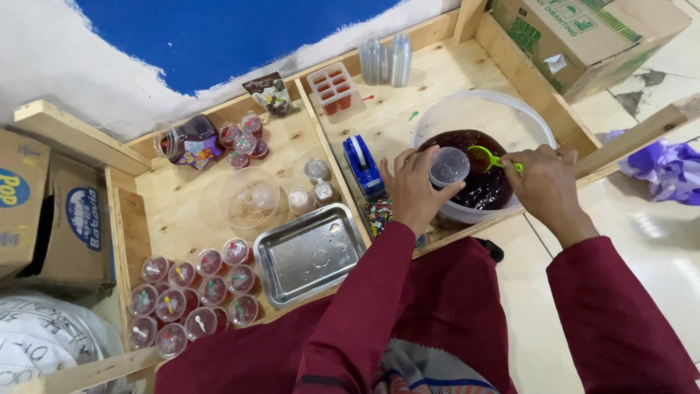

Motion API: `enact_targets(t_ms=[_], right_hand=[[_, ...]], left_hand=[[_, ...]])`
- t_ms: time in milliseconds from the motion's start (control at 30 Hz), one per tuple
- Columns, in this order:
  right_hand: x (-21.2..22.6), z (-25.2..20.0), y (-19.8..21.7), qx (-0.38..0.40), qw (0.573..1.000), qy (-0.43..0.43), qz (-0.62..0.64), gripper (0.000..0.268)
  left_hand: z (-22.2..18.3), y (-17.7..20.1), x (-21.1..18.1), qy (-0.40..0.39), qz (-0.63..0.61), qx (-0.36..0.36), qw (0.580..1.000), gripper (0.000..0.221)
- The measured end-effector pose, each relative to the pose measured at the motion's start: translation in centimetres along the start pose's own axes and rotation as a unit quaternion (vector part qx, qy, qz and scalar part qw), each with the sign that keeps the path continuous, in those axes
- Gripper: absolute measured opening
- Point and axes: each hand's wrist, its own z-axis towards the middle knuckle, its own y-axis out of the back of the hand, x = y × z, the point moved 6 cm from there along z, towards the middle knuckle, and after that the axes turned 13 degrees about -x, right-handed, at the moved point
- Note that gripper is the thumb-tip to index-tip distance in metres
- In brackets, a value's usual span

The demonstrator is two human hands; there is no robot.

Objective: The person scoops a red liquid from a large container into a small cup with a spoon, and then applies a plastic seal to the cup by hand using a wooden paddle.

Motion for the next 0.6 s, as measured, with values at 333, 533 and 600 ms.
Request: enact_targets(t_ms=[333,533,600], right_hand=[[-2.9,-0.8,5.3,0.000,0.879,-0.383,0.285,0.032],[-1.8,-0.9,9.1,-0.071,0.887,-0.334,0.312,0.034],[-0.9,-0.7,10.7,-0.091,0.874,-0.343,0.332,0.031]], left_hand=[[-0.3,-0.6,0.7,0.010,0.026,-0.019,0.999,0.070],[-0.4,-1.0,0.7,0.011,0.063,-0.025,0.998,0.073],[-0.4,-1.2,0.7,0.002,0.066,-0.043,0.997,0.073]])
